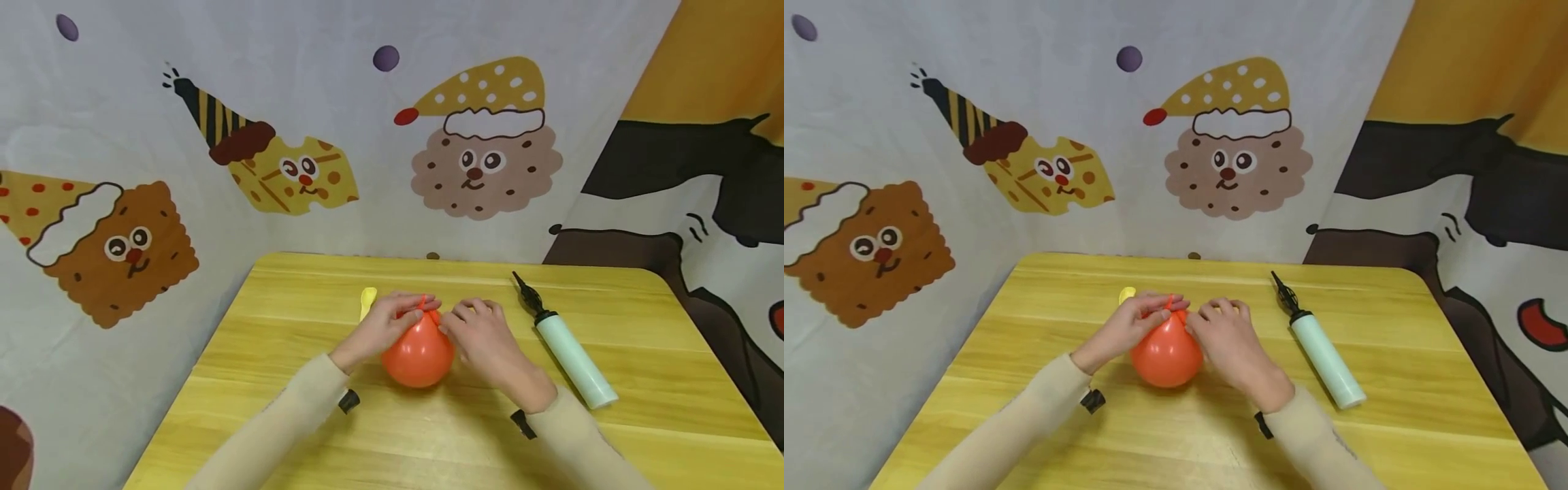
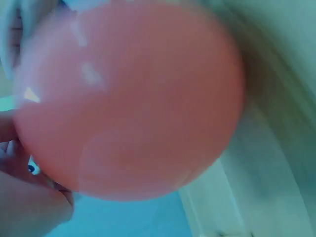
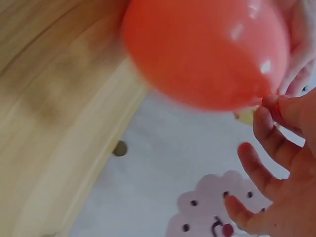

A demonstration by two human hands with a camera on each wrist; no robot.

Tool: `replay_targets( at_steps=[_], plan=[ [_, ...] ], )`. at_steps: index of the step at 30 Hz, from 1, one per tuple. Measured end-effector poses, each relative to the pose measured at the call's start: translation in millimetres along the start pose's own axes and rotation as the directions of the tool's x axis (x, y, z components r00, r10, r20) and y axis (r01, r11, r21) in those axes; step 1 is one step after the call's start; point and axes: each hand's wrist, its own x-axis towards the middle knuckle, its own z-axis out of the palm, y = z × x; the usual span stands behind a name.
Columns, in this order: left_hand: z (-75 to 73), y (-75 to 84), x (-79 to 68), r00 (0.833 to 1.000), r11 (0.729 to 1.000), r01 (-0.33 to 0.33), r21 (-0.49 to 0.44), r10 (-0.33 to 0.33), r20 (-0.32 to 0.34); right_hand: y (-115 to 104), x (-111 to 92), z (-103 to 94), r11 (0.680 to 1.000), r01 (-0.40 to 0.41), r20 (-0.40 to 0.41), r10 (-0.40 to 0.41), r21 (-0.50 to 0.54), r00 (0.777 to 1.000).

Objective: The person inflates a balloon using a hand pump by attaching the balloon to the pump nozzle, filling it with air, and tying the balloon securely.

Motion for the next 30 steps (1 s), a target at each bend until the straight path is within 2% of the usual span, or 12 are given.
replay_targets(
  at_steps=[2,5,9,11,14,16,17,18,21,27,29,30],
  plan=[
    [2.0,3.8,0.7,0.997,0.983,-0.069,0.168,0.073,-0.021,-5,-1,-3.2,0.999,0.031,-0.044,-0.032,-0.013,0.999],
    [6.4,7.6,0.7,0.971,0.887,-0.194,0.418,0.234,-0.045,-11,-1,-5.4,0.998,0.061,-0.125,-0.061,-0.006,0.990],
    [14.7,5.0,-0.9,0.899,0.679,-0.320,0.660,0.438,-0.015,-17,-1,-4.7,0.996,0.051,-0.217,-0.035,0.068,0.976],
    [18.5,0.9,-2.2,0.855,0.558,-0.361,0.747,0.517,0.028,-20,0,-3.6,0.993,0.031,-0.252,-0.001,0.114,0.968],
    [22.3,-7.0,-3.1,0.763,0.345,-0.399,0.850,0.639,0.099,-24,0,-1.5,0.989,0.008,-0.278,0.034,0.147,0.960],
    [23.7,-11.6,-2.6,0.705,0.244,-0.397,0.885,0.698,0.124,-26,0,-1.3,0.989,-0.003,-0.280,0.044,0.146,0.959],
    [24.2,-13.4,-2.2,0.681,0.217,-0.397,0.892,0.721,0.128,-27,0,-1.6,0.990,-0.005,-0.274,0.045,0.144,0.961],
    [24.7,-15.0,-1.6,0.663,0.203,-0.396,0.896,0.738,0.126,-27,0,-2.2,0.990,-0.009,-0.269,0.046,0.138,0.962],
    [26.2,-16.6,0.7,0.640,0.202,-0.401,0.894,0.760,0.115,-28,1,-5.5,0.994,-0.026,-0.252,0.053,0.107,0.966],
    [27.3,-13.6,4.0,0.625,0.198,-0.400,0.895,0.773,0.109,-29,-1,-15.8,0.997,-0.066,-0.159,0.073,0.051,0.985],
    [27.1,-14.1,3.8,0.630,0.222,-0.407,0.886,0.771,0.096,-28,-3,-19.3,0.995,-0.084,-0.115,0.089,0.049,0.989],
    [26.7,-14.8,3.2,0.643,0.265,-0.415,0.870,0.763,0.074,-26,-4,-21.4,0.994,-0.096,-0.100,0.101,0.054,0.990]
  ],
)
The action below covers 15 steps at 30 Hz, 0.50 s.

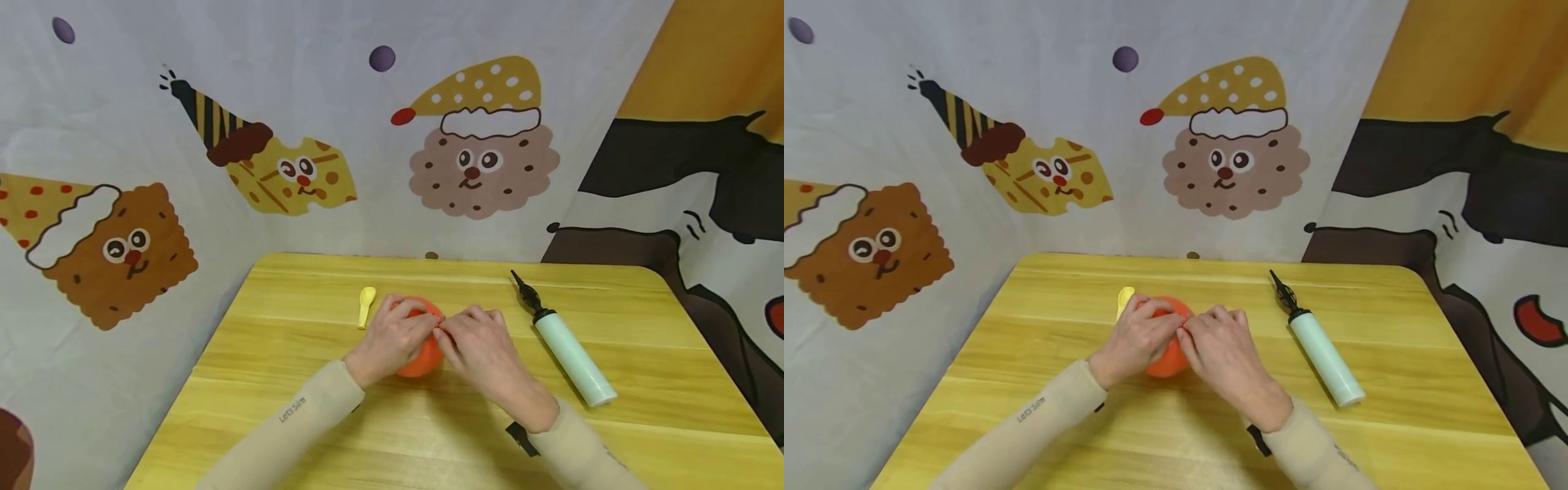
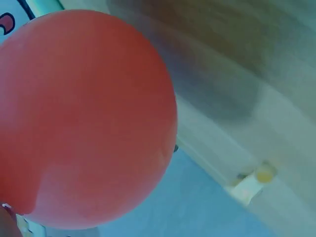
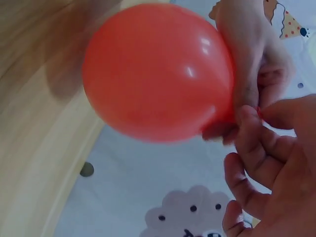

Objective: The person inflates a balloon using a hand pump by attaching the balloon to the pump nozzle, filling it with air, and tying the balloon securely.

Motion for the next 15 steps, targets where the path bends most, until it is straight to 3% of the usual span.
replay_targets(
  at_steps=[2,3,4,5,6,8,9,10,11,12,15],
  plan=[
    [-3.0,-0.8,-2.7,0.992,0.981,0.121,-0.152,-0.113,0.062,4,0,-3.6,0.999,-0.029,0.018,0.029,0.018,0.999],
    [-5.4,-1.2,-3.0,0.974,0.938,0.215,-0.270,-0.187,0.127,7,0,-5.4,0.998,-0.042,0.020,0.041,0.035,0.999],
    [-8.2,-1.6,-2.7,0.945,0.860,0.319,-0.398,-0.257,0.202,11,0,-6.8,0.996,-0.058,0.024,0.057,0.063,0.998],
    [-11.0,-1.9,-1.8,0.907,0.744,0.419,-0.521,-0.315,0.281,15,0,-7.9,0.991,-0.076,0.032,0.073,0.107,0.997],
    [-14.1,-2.0,-0.5,0.862,0.596,0.508,-0.622,-0.358,0.360,18,1,-8.3,0.983,-0.093,0.045,0.087,0.160,0.995],
    [-18.8,-1.9,2.9,0.777,0.316,0.618,-0.720,-0.387,0.497,24,2,-7.6,0.948,-0.124,0.087,0.103,0.292,0.991],
    [-19.4,-2.4,3.9,0.763,0.211,0.623,-0.753,-0.372,0.528,26,2,-7.1,0.922,-0.142,0.111,0.109,0.360,0.988],
    [-19.7,-2.8,4.1,0.759,0.133,0.619,-0.774,-0.354,0.546,28,2,-6.1,0.889,-0.168,0.141,0.118,0.426,0.983],
    [-19.7,-3.3,3.9,0.759,0.077,0.611,-0.788,-0.339,0.555,29,2,-5.3,0.854,-0.189,0.168,0.122,0.485,0.978],
    [-19.9,-3.8,3.5,0.762,0.038,0.601,-0.798,-0.328,0.558,30,2,-4.7,0.824,-0.204,0.189,0.120,0.529,0.975],
    [-20.2,-6.1,1.4,0.766,-0.037,0.585,-0.810,-0.305,0.566,30,3,-3.9,0.761,-0.239,0.234,0.117,0.604,0.965]
  ],
)
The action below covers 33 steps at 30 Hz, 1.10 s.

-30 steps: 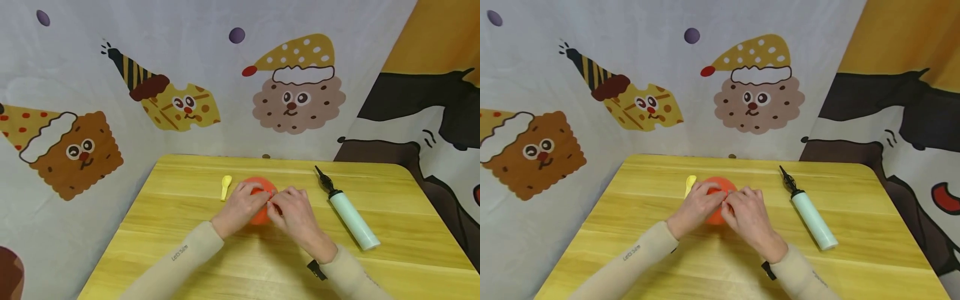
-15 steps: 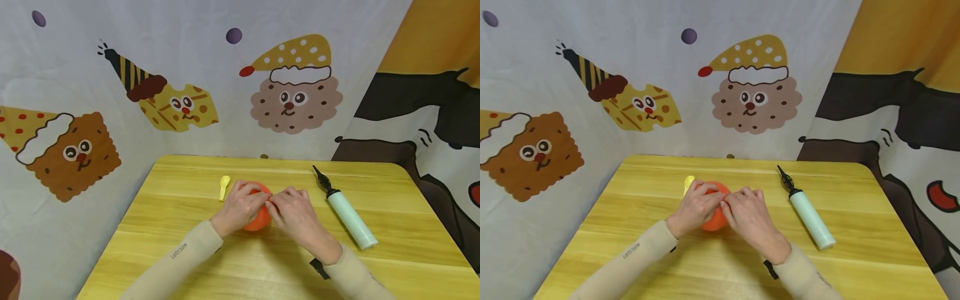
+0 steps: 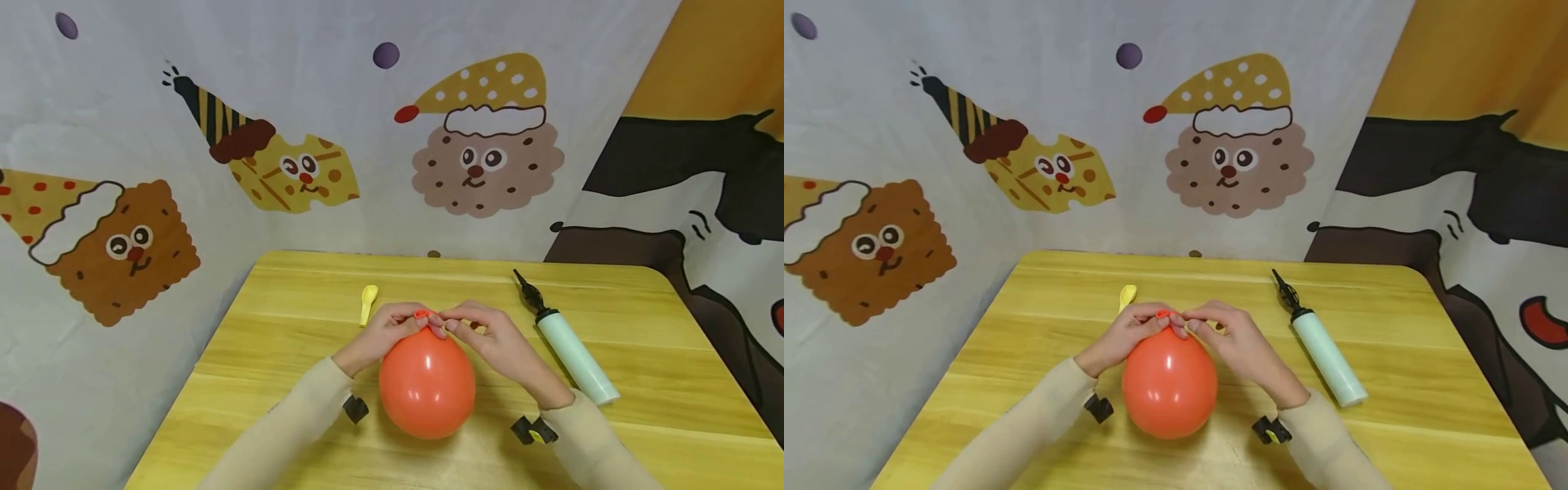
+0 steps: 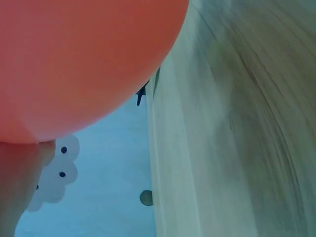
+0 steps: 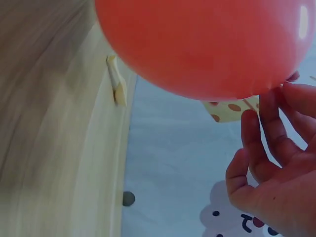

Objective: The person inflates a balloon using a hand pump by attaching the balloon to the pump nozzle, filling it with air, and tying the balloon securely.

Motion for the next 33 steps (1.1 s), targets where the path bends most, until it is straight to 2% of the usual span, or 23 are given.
replay_targets(
  at_steps=[3,9,19,26,33],
  plan=[
    [-3.0,-1.2,-0.3,0.999,0.999,0.019,-0.038,-0.018,0.029,-2,0,-0.3,0.999,-0.029,0.015,0.028,0.038,0.999],
    [-7.4,-4.0,-1.7,0.993,0.991,0.074,-0.110,-0.063,0.097,-9,1,0.0,0.996,-0.084,0.009,0.084,0.040,0.996],
    [-8.5,-6.6,-0.4,0.991,0.986,0.071,-0.149,-0.053,0.123,-15,1,1.0,0.995,-0.095,-0.024,0.096,0.021,0.995],
    [-8.8,-8.5,1.7,0.987,0.984,0.076,-0.158,-0.052,0.151,-20,0,0.1,0.988,-0.152,-0.033,0.152,-0.002,0.988],
    [-6.9,-7.3,2.8,0.982,0.985,0.080,-0.151,-0.052,0.179,-22,0,3.6,0.996,-0.092,-0.076,0.091,-0.014,0.993]
  ],
)
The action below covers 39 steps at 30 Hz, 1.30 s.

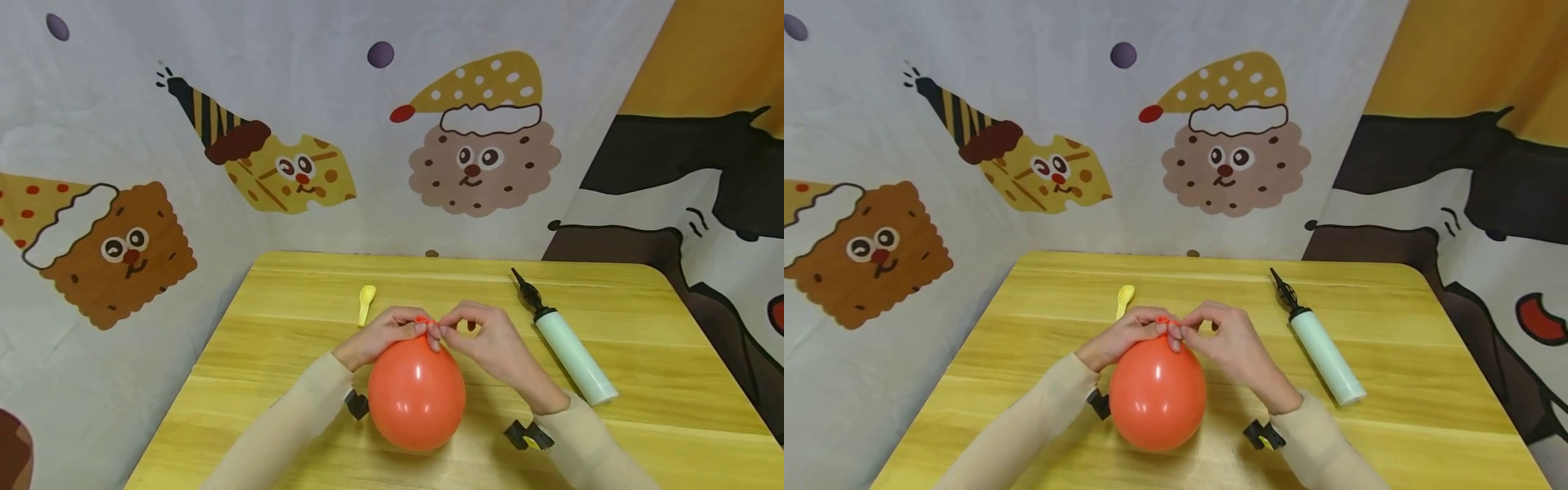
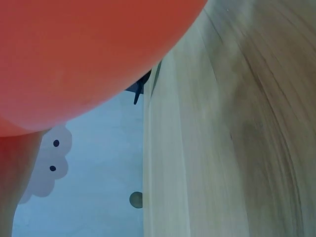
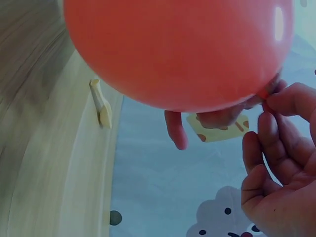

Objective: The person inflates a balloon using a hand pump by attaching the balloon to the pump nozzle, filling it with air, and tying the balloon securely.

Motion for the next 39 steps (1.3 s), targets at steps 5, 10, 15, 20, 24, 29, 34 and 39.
replay_targets(
  at_steps=[5,10,15,20,24,29,34,39],
  plan=[
    [2.0,0.9,2.0,1.000,0.999,0.013,-0.050,-0.013,0.004,3,-1,5.4,0.998,0.038,-0.038,-0.037,0.042,0.999],
    [5.5,3.6,4.2,1.000,0.995,0.018,-0.096,-0.016,0.018,12,-1,7.2,0.959,0.074,0.039,-0.088,0.272,0.995],
    [9.0,5.1,6.1,0.999,0.990,0.011,-0.139,-0.006,0.038,19,2,7.0,0.845,0.080,0.157,-0.189,0.529,0.969],
    [9.8,4.5,7.2,0.998,0.986,-0.008,-0.169,0.018,0.054,23,4,5.7,0.756,0.027,0.234,-0.236,0.654,0.943],
    [8.3,1.7,7.5,0.999,0.986,-0.009,-0.164,0.018,0.051,25,6,3.5,0.728,-0.014,0.278,-0.244,0.685,0.929],
    [6.9,1.8,8.9,0.999,0.989,-0.009,-0.146,0.017,0.049,24,7,2.2,0.746,-0.013,0.280,-0.233,0.665,0.931],
    [4.2,3.5,12.4,1.000,0.995,-0.008,-0.104,0.011,0.029,24,6,2.6,0.766,-0.014,0.233,-0.178,0.642,0.956],
    [4.0,4.8,12.2,0.998,0.999,0.019,-0.042,-0.021,-0.059,30,3,6.2,0.727,-0.055,0.219,-0.132,0.685,0.967]
  ],
)
